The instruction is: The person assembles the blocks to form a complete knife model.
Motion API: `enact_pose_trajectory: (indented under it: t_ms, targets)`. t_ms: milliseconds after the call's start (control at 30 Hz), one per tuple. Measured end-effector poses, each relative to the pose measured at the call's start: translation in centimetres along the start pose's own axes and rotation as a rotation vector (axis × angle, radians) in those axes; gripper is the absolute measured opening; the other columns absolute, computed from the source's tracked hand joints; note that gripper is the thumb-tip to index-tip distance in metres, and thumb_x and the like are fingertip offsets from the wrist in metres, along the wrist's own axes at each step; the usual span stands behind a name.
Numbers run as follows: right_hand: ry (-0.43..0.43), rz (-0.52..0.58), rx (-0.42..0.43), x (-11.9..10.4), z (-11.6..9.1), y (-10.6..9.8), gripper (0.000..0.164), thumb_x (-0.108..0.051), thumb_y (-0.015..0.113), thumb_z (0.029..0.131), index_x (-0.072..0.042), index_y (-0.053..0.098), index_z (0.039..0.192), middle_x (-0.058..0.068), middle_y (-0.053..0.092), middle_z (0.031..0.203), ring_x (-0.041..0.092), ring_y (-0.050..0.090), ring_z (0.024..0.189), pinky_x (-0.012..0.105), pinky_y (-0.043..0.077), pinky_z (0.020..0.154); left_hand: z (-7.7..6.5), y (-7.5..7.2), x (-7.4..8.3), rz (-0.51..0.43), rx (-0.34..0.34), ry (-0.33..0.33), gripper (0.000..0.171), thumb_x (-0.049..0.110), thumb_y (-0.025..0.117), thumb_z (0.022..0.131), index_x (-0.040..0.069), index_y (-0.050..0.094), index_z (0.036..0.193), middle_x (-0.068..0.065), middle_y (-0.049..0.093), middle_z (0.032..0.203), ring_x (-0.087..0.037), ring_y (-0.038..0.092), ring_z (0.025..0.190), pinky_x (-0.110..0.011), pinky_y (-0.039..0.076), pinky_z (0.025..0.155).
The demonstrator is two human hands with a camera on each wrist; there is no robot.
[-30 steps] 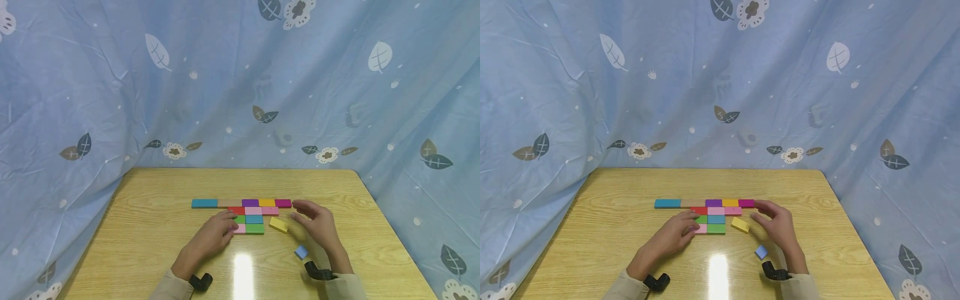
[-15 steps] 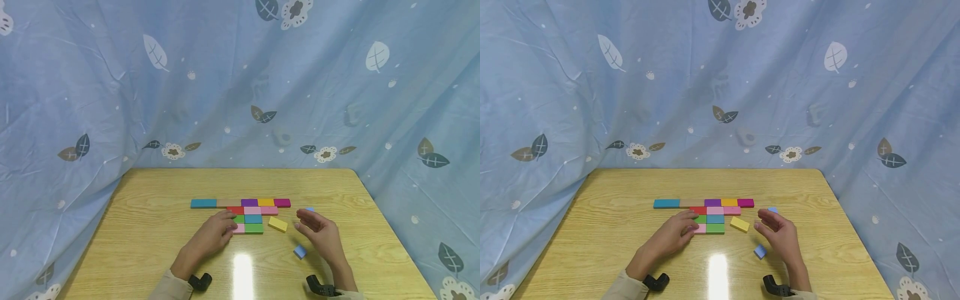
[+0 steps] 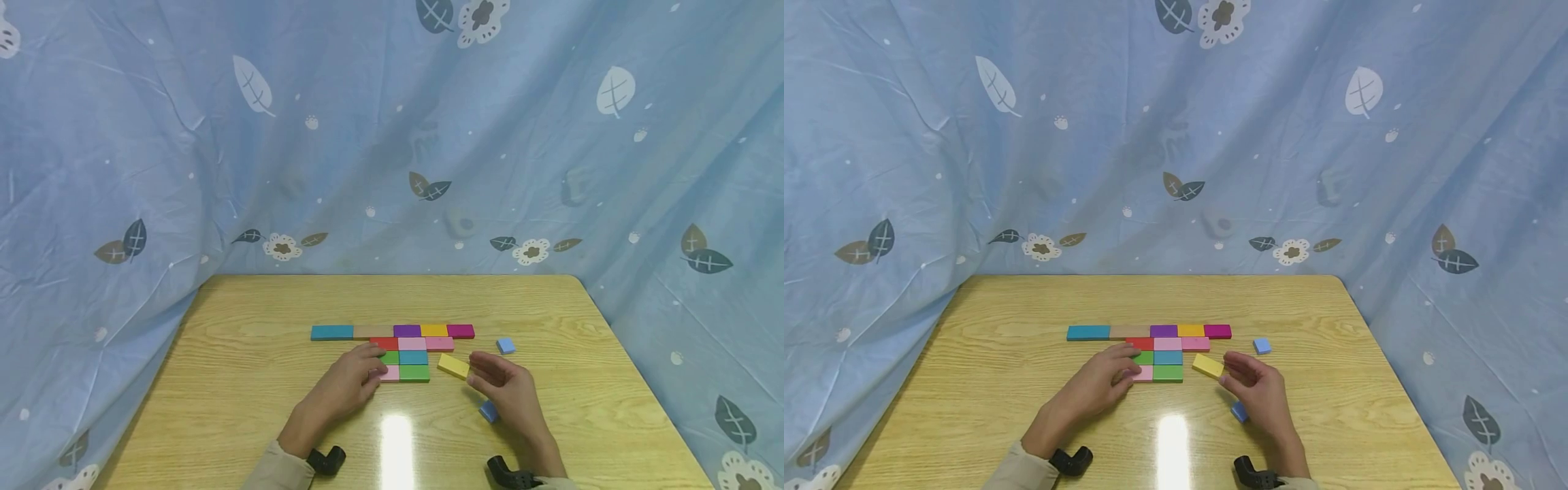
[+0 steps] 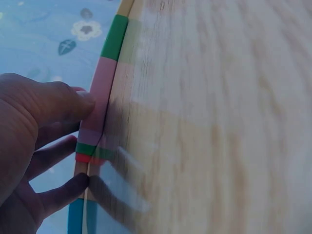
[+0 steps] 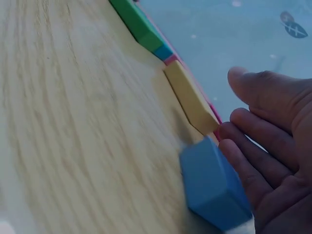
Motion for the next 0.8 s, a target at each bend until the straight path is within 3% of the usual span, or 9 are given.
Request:
enact_pose_trajectory:
  t_ms: [367,600,800]
  targets:
    - [-0.028,-0.149,0.069,-0.4,0.6,1.0,0.039,-0.002,0.088,0.09,-0.008,0.079,0.128,0.01,0.081,0.127,0.029,0.078,0.119,0.021,0.065,0.097,0.0,-0.2,0.2,0.004,0.001,0.01,0.015,0.008,0.076,0.102,0.01,0.084,0.114,-0.012,0.073,0.143,-0.034,0.062,0.144,-0.05,0.052,0.124]
    - [-0.047,-0.22,0.084,-0.8,0.8,1.3,0.037,-0.001,0.088,0.09,-0.009,0.08,0.125,0.009,0.081,0.126,0.028,0.079,0.117,0.03,0.067,0.099,0.0,-0.3,0.1,0.006,0.008,0.005,0.014,0.01,0.076,0.103,0.011,0.084,0.114,-0.01,0.073,0.143,-0.033,0.063,0.144,-0.049,0.052,0.124]
    - [-0.074,-0.228,0.083,-1.3,0.8,0.2,0.034,0.001,0.085,0.092,-0.009,0.081,0.124,0.006,0.082,0.125,0.027,0.079,0.116,0.021,0.065,0.096,0.0,0.0,-0.1,0.014,-0.005,-0.013,0.015,0.013,0.074,0.104,0.012,0.084,0.116,-0.009,0.072,0.146,-0.031,0.061,0.146,-0.048,0.05,0.126]
Point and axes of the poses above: each hand's wrist, its own z-axis towards the middle knuckle, its own y-axis out of the palm, x = y × z, the point moved 8 cm from there along z, towards the middle knuckle
